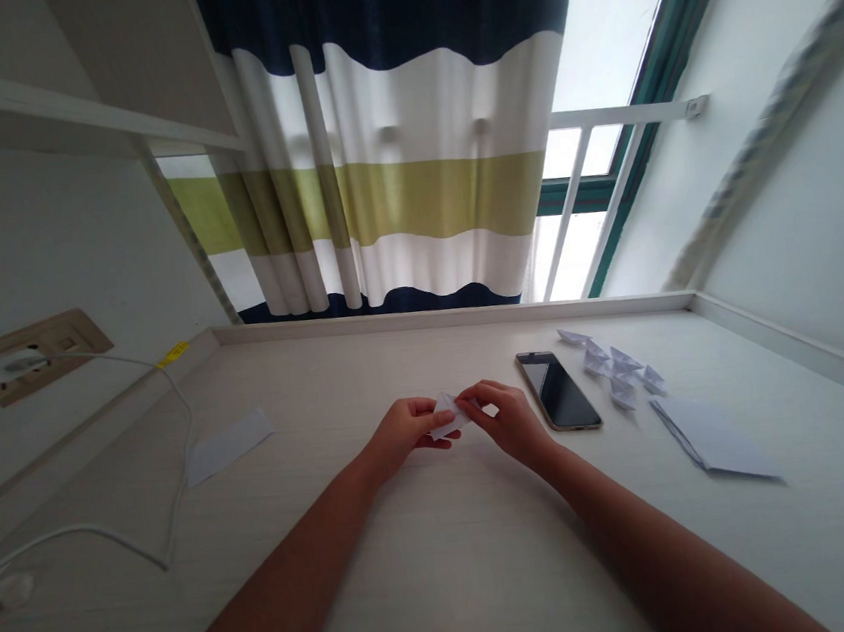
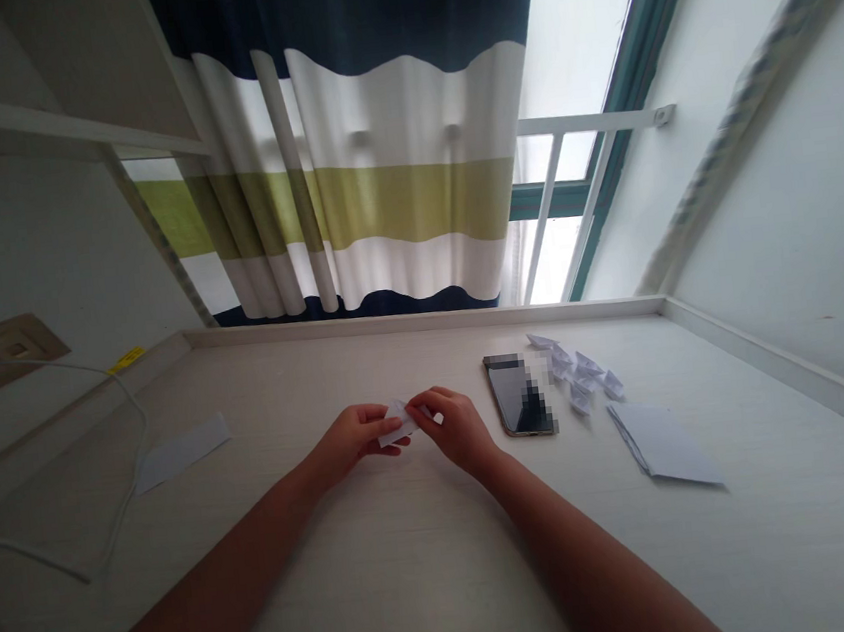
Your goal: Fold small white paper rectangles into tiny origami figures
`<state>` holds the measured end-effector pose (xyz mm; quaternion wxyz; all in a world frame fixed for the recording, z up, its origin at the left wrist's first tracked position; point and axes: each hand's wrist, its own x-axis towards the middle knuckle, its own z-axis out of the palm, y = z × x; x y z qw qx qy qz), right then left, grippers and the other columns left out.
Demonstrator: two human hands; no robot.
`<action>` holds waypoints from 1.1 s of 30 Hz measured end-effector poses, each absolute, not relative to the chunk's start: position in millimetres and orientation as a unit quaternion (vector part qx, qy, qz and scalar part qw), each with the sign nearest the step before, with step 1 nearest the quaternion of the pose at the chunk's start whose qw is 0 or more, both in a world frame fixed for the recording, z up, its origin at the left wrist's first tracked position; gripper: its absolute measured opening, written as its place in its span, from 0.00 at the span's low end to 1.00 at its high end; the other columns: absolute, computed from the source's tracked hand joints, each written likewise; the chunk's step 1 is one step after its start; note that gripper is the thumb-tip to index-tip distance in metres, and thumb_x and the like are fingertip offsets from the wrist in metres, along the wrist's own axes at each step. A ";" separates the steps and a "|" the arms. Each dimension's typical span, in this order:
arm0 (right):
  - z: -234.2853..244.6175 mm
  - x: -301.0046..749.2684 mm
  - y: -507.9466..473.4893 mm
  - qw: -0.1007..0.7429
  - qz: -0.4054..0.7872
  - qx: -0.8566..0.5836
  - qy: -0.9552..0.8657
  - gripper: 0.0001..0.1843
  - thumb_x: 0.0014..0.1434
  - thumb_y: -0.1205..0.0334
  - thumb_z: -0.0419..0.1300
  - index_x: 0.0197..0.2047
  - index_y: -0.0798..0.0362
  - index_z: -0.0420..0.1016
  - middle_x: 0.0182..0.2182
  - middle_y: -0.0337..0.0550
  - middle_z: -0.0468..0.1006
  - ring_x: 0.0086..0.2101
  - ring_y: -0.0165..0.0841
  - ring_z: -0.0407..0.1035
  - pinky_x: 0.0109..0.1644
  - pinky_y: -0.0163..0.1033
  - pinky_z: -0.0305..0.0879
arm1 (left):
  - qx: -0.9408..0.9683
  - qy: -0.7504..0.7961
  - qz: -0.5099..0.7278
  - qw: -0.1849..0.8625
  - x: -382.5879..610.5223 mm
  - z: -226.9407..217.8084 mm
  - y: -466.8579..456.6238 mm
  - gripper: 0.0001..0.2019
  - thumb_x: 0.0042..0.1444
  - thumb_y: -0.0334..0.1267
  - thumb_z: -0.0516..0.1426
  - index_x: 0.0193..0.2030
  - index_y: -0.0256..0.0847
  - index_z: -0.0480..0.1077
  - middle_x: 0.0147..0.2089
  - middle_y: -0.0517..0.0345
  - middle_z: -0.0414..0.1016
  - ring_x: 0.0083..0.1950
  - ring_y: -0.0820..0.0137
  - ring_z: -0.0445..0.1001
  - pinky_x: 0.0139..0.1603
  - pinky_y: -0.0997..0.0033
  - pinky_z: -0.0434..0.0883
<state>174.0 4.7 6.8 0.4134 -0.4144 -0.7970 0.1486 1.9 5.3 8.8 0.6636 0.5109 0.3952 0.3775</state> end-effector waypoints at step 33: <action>2.6 161.5 8.2 0.448 0.566 -0.433 -0.541 0.16 0.37 0.55 0.67 0.24 0.59 0.73 0.18 0.38 0.73 0.21 0.27 0.68 0.30 0.35 0.66 | 0.542 0.450 0.411 0.579 1.9 5.4 8.8 0.17 0.39 0.43 0.63 0.32 0.29 0.74 0.26 0.53 0.76 0.28 0.67 0.76 0.33 0.68 0.74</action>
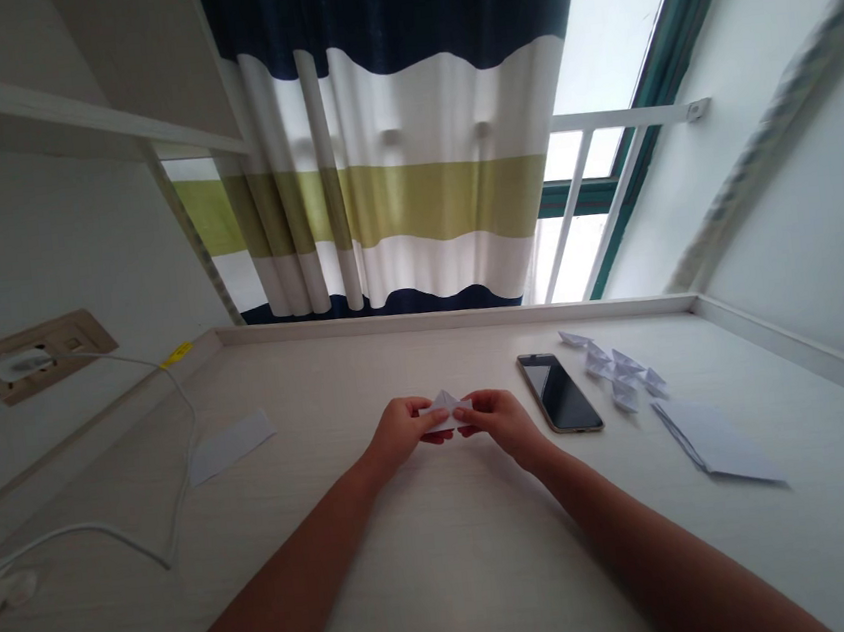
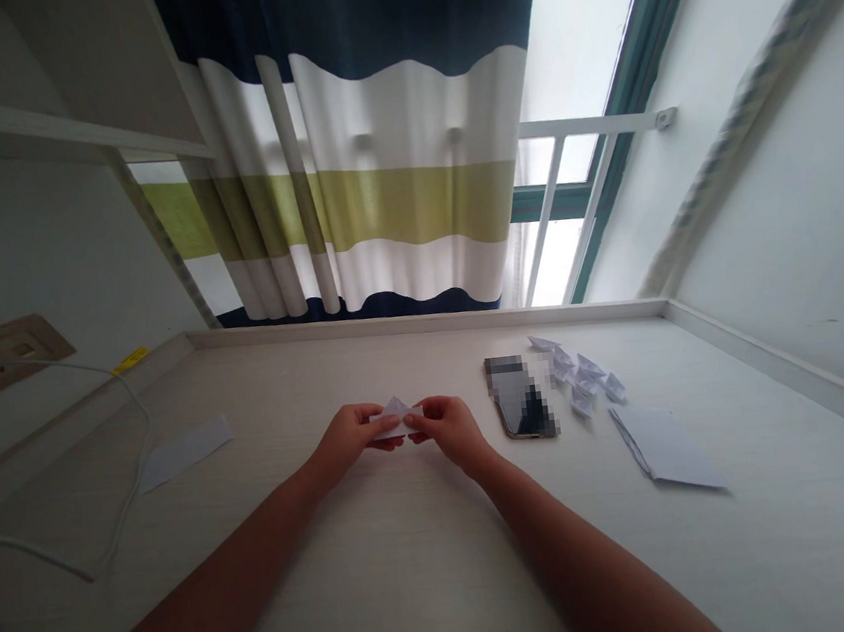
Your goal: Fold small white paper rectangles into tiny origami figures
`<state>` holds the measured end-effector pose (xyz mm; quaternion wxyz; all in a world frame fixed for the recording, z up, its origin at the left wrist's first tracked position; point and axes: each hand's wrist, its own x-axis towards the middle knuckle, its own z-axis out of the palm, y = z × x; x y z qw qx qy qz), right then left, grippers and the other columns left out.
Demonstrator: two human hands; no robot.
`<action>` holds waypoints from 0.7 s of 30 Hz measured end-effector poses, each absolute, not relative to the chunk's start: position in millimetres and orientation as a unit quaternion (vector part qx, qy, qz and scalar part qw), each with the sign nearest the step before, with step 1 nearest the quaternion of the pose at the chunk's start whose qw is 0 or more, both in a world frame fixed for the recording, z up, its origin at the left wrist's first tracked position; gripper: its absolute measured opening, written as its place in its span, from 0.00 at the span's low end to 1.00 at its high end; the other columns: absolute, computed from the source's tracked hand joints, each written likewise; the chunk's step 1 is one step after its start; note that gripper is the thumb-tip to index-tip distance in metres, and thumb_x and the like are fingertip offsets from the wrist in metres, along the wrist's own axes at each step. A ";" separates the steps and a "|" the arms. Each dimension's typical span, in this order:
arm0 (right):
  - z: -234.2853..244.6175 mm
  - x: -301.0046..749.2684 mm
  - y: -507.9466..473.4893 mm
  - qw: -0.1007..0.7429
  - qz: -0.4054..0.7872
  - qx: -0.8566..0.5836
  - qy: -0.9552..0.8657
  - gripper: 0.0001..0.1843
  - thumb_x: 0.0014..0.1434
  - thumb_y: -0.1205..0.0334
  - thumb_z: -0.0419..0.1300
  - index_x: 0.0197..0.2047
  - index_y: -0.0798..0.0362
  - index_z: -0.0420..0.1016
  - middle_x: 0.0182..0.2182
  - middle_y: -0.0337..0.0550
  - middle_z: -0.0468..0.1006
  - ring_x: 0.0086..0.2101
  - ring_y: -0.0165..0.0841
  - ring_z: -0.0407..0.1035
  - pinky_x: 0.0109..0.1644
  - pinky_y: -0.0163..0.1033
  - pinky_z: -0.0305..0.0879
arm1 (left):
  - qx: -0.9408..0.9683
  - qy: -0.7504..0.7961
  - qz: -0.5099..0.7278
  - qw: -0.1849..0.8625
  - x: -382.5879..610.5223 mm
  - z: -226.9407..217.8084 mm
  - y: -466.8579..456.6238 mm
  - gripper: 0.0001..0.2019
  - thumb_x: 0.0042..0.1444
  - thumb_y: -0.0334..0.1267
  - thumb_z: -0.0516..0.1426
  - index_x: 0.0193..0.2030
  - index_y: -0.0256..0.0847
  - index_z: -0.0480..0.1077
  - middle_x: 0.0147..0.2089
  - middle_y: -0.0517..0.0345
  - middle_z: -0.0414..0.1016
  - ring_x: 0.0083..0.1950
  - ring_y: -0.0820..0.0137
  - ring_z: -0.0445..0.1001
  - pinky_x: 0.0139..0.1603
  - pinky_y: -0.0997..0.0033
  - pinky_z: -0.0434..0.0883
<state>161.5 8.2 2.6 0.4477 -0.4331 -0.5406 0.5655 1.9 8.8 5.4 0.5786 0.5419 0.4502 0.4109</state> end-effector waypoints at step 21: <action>9.3 167.0 7.6 0.448 0.647 -0.412 -0.459 0.15 0.36 0.57 0.69 0.22 0.60 0.73 0.22 0.42 0.75 0.26 0.31 0.73 0.32 0.35 0.69 | 0.486 0.479 0.448 0.578 2.4 13.6 7.1 0.16 0.36 0.45 0.64 0.26 0.31 0.73 0.26 0.53 0.75 0.29 0.67 0.75 0.33 0.72 0.70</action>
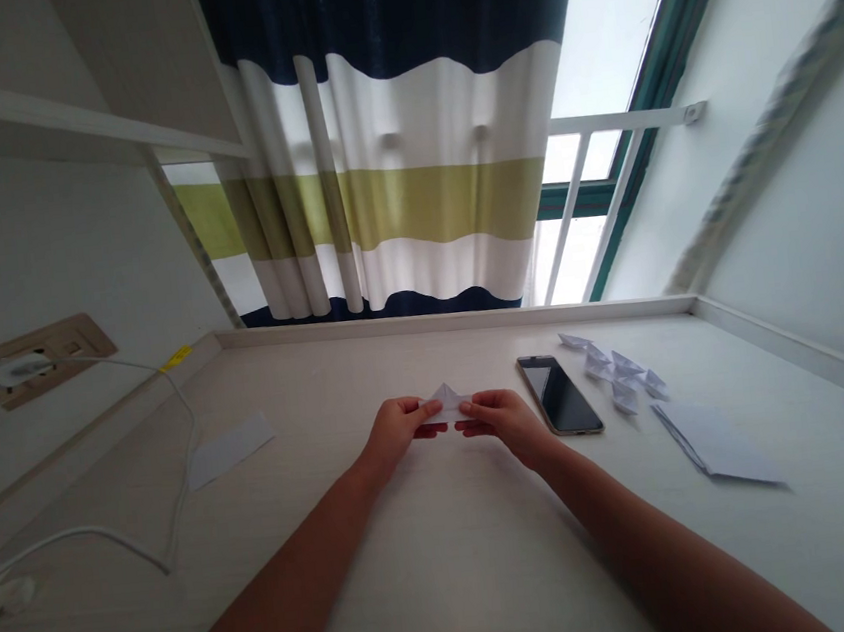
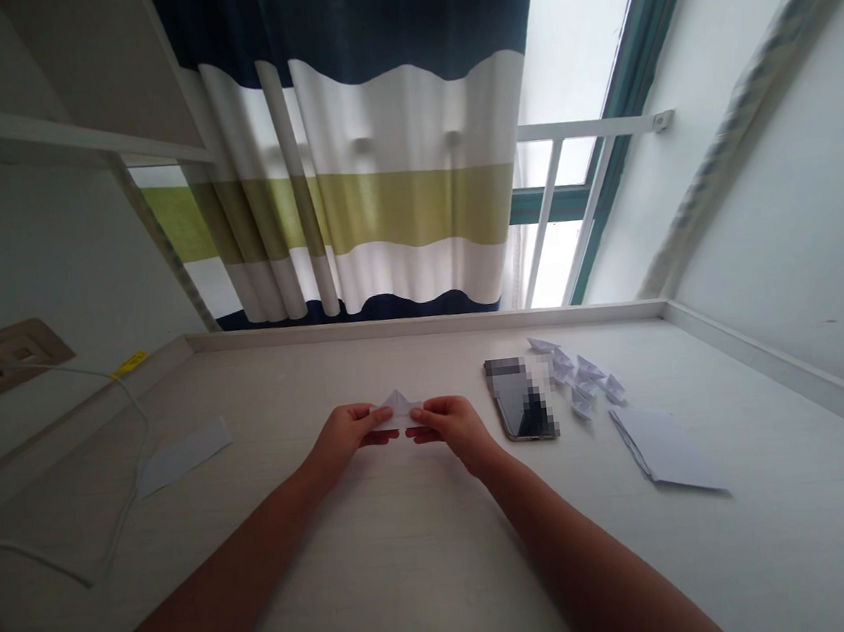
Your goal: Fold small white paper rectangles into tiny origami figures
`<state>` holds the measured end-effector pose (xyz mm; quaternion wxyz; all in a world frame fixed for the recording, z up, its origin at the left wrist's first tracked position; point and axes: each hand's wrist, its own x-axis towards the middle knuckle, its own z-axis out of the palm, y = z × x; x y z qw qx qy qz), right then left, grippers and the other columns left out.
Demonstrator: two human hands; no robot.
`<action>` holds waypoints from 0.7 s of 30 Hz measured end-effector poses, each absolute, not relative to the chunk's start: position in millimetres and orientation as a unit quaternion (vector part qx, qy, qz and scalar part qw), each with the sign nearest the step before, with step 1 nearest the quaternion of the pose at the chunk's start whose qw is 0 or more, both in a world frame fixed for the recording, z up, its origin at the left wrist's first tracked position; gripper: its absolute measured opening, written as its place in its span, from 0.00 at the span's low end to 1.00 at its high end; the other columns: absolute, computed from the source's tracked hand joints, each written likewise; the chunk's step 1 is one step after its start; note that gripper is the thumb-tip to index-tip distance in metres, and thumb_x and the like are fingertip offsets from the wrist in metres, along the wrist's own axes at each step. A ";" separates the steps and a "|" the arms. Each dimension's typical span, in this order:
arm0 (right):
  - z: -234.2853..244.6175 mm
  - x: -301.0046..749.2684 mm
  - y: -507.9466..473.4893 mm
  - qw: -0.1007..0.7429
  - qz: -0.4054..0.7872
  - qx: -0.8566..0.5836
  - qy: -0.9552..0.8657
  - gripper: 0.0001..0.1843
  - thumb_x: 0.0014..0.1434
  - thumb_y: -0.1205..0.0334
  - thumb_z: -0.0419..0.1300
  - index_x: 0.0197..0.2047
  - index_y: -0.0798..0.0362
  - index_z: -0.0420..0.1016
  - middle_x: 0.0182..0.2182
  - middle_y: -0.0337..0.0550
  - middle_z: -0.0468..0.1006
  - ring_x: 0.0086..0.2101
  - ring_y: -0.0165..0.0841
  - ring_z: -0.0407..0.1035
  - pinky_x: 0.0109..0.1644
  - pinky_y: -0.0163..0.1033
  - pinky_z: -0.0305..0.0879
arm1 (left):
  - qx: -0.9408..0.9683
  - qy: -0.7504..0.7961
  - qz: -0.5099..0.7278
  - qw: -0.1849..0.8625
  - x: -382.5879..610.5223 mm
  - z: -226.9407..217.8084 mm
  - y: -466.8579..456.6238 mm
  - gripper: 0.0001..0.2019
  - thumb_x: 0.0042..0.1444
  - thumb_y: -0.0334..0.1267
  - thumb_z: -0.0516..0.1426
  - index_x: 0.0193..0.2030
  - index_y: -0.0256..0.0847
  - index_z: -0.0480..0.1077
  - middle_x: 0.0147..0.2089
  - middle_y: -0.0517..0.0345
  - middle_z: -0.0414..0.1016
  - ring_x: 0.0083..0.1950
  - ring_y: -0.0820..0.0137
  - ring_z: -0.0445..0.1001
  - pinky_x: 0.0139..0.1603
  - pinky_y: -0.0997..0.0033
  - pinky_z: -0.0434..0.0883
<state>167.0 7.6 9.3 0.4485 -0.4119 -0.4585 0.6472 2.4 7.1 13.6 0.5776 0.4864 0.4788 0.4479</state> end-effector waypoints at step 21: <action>13.0 169.1 7.9 0.506 0.625 -0.379 -0.459 0.16 0.37 0.60 0.68 0.31 0.53 0.70 0.24 0.36 0.75 0.28 0.28 0.69 0.38 0.38 0.67 | 0.472 0.438 0.475 0.600 0.0 7.3 10.5 0.15 0.42 0.43 0.62 0.32 0.32 0.72 0.32 0.52 0.76 0.32 0.69 0.75 0.35 0.70 0.72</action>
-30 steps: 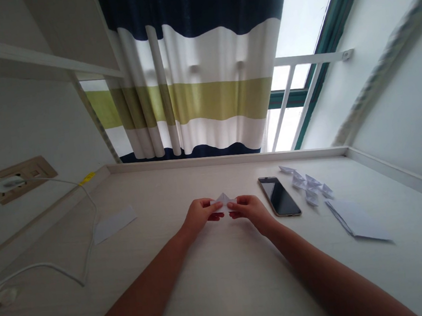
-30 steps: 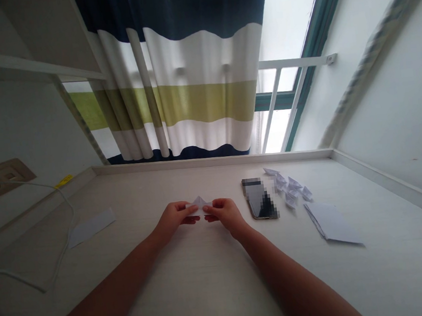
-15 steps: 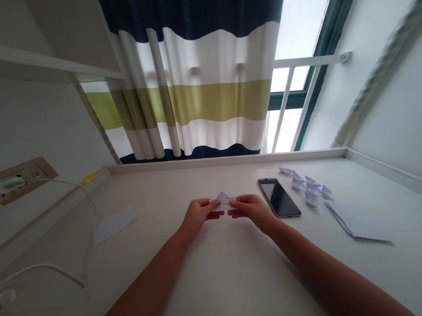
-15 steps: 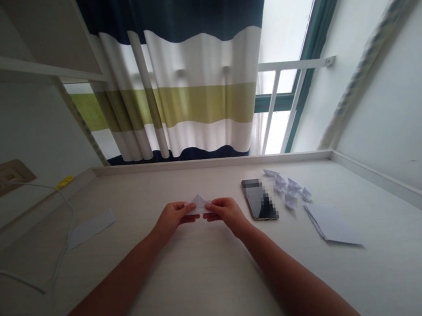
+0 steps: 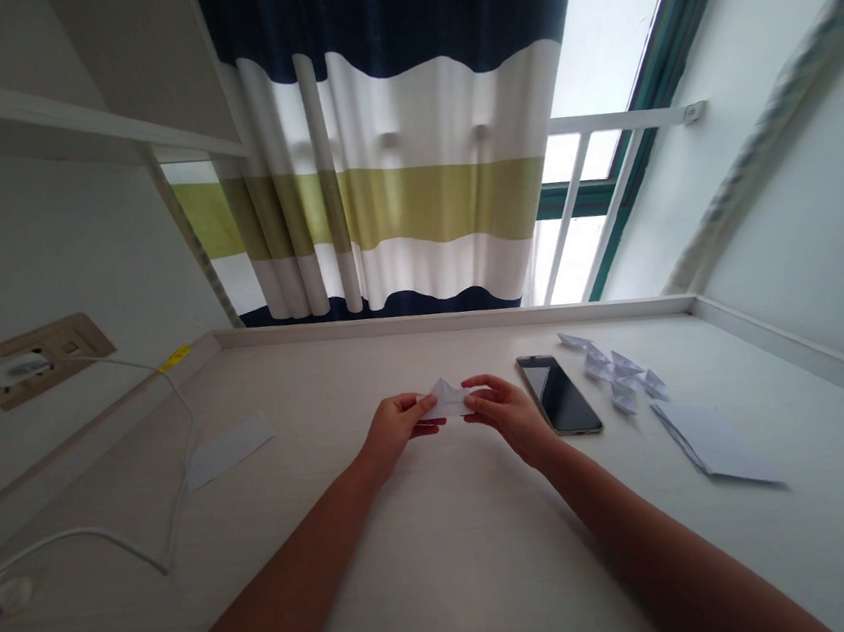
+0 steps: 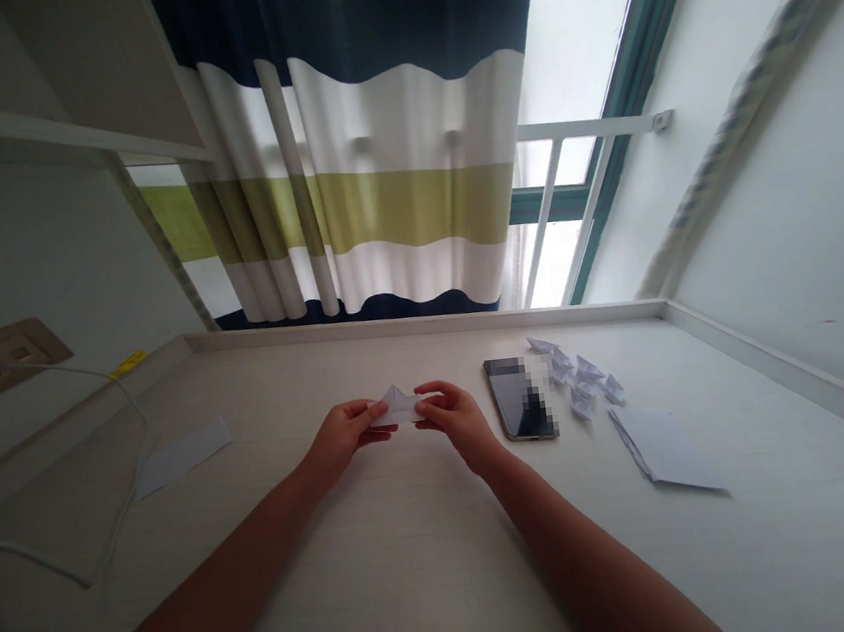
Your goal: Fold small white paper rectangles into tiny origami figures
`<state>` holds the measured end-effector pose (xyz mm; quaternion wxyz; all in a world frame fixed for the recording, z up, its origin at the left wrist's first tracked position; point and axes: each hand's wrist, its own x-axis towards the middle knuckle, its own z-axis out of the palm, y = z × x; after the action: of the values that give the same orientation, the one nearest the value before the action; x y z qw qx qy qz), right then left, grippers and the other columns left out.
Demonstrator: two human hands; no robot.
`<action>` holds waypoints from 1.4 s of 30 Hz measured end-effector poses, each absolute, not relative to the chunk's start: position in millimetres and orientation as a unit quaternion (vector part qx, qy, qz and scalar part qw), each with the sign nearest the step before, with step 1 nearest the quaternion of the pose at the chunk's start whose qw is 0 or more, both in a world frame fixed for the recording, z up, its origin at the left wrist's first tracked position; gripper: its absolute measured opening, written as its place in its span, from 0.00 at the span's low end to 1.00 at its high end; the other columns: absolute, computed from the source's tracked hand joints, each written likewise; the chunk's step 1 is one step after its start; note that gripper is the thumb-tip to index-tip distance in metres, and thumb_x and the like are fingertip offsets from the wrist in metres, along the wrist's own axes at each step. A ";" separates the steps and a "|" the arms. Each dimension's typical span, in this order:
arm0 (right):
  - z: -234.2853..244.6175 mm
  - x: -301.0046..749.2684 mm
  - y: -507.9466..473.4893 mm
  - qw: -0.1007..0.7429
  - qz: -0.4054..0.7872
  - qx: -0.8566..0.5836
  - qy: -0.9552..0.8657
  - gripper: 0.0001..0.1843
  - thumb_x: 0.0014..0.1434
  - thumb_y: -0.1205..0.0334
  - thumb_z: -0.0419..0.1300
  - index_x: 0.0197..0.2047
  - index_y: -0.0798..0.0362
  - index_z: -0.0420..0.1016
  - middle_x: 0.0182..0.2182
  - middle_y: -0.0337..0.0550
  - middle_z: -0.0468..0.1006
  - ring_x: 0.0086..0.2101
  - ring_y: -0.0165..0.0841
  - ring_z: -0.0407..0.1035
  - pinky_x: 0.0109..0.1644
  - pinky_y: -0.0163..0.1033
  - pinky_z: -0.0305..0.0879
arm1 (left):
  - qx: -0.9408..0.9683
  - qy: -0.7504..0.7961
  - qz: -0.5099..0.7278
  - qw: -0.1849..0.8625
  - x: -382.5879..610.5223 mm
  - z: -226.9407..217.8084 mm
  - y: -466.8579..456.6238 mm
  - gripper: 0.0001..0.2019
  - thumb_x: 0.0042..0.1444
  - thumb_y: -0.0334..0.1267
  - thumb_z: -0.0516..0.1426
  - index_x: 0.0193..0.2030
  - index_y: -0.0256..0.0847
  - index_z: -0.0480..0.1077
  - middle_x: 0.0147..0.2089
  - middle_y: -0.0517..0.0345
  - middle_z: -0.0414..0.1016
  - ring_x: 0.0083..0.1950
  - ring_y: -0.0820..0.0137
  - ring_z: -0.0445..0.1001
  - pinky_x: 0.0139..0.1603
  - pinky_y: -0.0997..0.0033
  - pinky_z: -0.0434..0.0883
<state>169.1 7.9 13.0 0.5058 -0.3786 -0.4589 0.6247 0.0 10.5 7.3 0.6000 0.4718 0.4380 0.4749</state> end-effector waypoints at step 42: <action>9.5 173.2 10.6 0.511 0.467 -0.417 -0.589 0.14 0.41 0.59 0.65 0.35 0.51 0.77 0.31 0.41 0.74 0.32 0.32 0.66 0.39 0.39 0.63 | 0.619 0.438 0.501 0.417 -4.6 10.6 9.1 0.11 0.43 0.36 0.60 0.35 0.39 0.75 0.34 0.56 0.71 0.34 0.72 0.68 0.36 0.73 0.68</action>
<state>173.2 10.6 9.5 0.5113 -0.4165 -0.5890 0.4671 -4.6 9.1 10.6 0.4174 0.6189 0.4382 0.5008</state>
